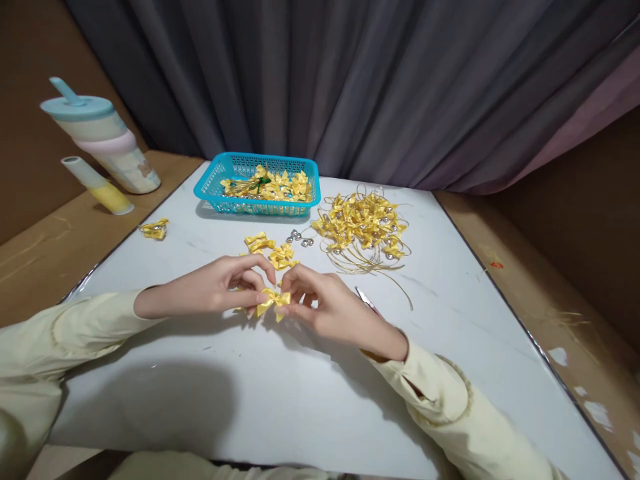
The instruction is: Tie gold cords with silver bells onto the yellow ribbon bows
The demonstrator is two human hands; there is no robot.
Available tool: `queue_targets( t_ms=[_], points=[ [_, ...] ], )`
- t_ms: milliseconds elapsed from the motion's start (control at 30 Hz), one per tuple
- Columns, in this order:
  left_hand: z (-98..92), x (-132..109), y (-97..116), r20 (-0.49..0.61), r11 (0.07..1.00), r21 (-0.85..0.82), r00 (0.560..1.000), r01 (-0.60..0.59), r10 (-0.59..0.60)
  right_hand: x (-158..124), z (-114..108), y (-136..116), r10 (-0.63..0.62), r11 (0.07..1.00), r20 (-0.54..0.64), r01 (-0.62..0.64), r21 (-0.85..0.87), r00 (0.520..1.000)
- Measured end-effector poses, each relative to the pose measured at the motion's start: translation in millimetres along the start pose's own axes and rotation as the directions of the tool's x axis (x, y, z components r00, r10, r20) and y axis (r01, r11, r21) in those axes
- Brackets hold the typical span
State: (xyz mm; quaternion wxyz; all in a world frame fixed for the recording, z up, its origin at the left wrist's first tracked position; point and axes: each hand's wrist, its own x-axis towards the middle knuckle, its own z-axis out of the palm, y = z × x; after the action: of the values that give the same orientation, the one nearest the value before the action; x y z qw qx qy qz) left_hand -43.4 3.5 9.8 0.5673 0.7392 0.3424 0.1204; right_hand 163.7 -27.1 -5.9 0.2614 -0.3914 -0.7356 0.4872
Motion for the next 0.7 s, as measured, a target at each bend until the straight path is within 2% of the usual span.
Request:
queue_targets(
  t_ms=[200, 533, 700],
  points=[
    [0.2, -0.3, -2.4, 0.030, 1.000, 0.003, 0.999, -0.026, 0.026, -0.6, 2.3, 2.6, 0.047, 0.993, 0.016, -0.049, 0.106, 0.999],
    [-0.3, 1.7, -3.5, 0.049, 1.000, -0.003, 0.998, -0.024, 0.024, -0.3, 2.9, 4.1, 0.066, 0.996, 0.024, -0.067, 0.056, 0.998],
    [-0.2, 0.8, -3.9, 0.049, 0.999, 0.017, 0.998, -0.036, 0.035, 0.5, 3.4, 3.1, 0.109, 0.989, 0.054, -0.114, 0.097, 0.993]
  ],
)
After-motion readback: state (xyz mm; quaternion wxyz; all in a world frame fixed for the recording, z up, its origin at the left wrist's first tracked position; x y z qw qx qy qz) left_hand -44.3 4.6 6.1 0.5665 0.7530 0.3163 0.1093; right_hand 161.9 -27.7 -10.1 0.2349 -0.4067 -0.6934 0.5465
